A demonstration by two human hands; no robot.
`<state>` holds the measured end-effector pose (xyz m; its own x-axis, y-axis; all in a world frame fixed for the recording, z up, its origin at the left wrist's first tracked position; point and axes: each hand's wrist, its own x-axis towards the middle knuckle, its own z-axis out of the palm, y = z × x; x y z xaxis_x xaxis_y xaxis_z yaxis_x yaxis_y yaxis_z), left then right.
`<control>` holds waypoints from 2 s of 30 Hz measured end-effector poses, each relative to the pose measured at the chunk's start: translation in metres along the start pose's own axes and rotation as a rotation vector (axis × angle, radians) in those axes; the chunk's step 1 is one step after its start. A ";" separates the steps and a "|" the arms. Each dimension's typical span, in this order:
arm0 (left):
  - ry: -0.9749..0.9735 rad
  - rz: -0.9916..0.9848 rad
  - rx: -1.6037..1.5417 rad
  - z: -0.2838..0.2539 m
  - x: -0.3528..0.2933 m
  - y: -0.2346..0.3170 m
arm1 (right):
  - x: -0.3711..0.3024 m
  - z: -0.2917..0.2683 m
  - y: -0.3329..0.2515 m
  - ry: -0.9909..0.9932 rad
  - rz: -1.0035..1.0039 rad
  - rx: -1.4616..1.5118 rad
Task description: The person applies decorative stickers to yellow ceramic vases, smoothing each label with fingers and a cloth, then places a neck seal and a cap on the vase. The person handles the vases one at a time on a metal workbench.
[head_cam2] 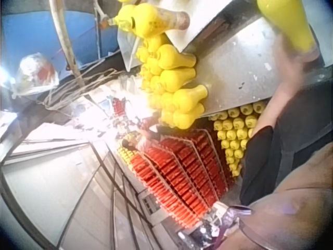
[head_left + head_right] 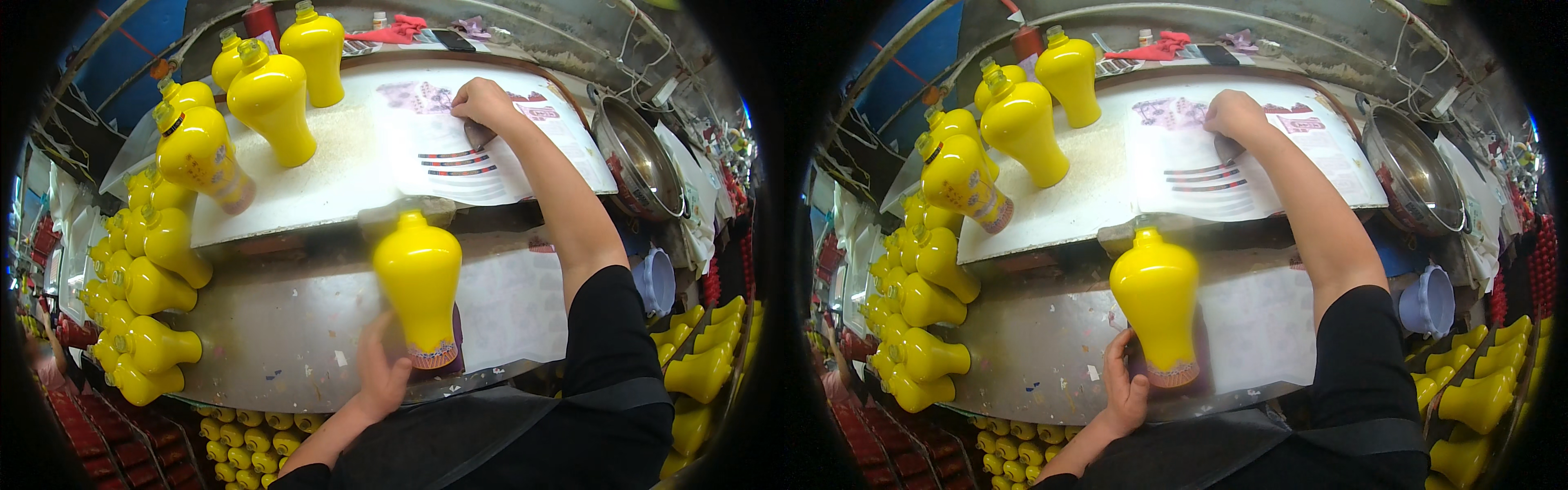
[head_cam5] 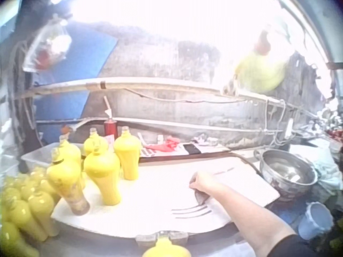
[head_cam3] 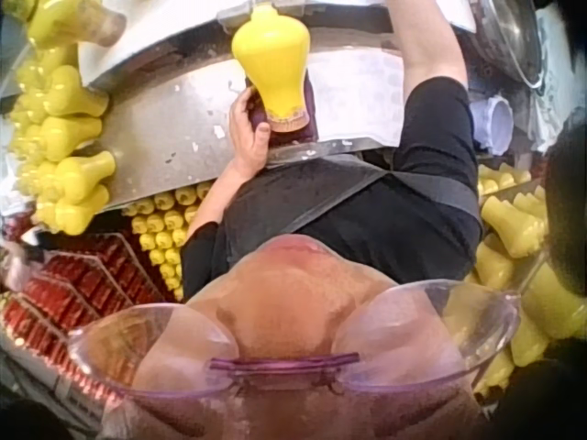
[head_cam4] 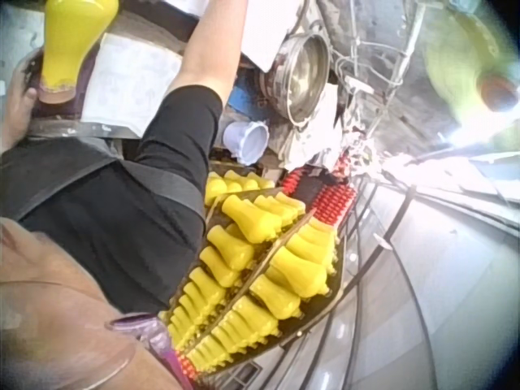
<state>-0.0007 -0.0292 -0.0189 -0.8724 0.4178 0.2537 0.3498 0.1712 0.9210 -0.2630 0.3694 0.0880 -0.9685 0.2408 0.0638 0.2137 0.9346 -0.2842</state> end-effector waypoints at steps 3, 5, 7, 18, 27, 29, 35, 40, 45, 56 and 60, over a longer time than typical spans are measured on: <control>-0.009 -0.023 0.012 0.000 -0.001 -0.002 | 0.002 0.001 -0.001 0.017 -0.087 -0.013; 0.003 -0.033 -0.047 0.000 -0.002 -0.003 | 0.002 0.000 -0.004 0.078 -0.164 -0.076; 0.033 -0.064 -0.117 -0.002 -0.003 -0.004 | 0.000 -0.006 -0.009 0.135 -0.257 -0.148; 0.206 0.493 0.303 -0.040 0.060 0.055 | -0.105 -0.113 -0.091 -0.150 -0.386 -0.109; 0.224 0.512 0.304 -0.028 0.116 0.128 | -0.217 -0.163 -0.144 -0.469 -0.576 0.004; 0.056 0.408 0.245 -0.036 0.116 0.133 | -0.229 -0.166 -0.140 -0.484 -0.570 -0.028; -0.255 -0.059 -0.145 -0.058 0.095 0.132 | -0.252 -0.138 -0.136 -0.414 -0.567 0.121; -0.240 -0.064 -0.090 -0.064 0.107 0.126 | -0.270 -0.140 -0.163 -0.183 -0.532 0.173; 0.170 0.615 0.198 -0.064 0.125 0.113 | -0.273 -0.124 -0.142 0.369 -0.813 -0.041; 0.166 0.795 0.703 -0.042 0.063 0.018 | -0.320 0.009 -0.082 0.470 -1.002 -0.277; 0.188 0.756 0.705 -0.041 0.054 0.008 | -0.321 0.020 -0.077 0.494 -0.998 -0.255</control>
<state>-0.0594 -0.0417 0.0144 -0.3620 0.4974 0.7884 0.8921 0.4302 0.1383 0.0292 0.2150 0.0699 -0.5761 -0.6155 0.5378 -0.5488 0.7789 0.3036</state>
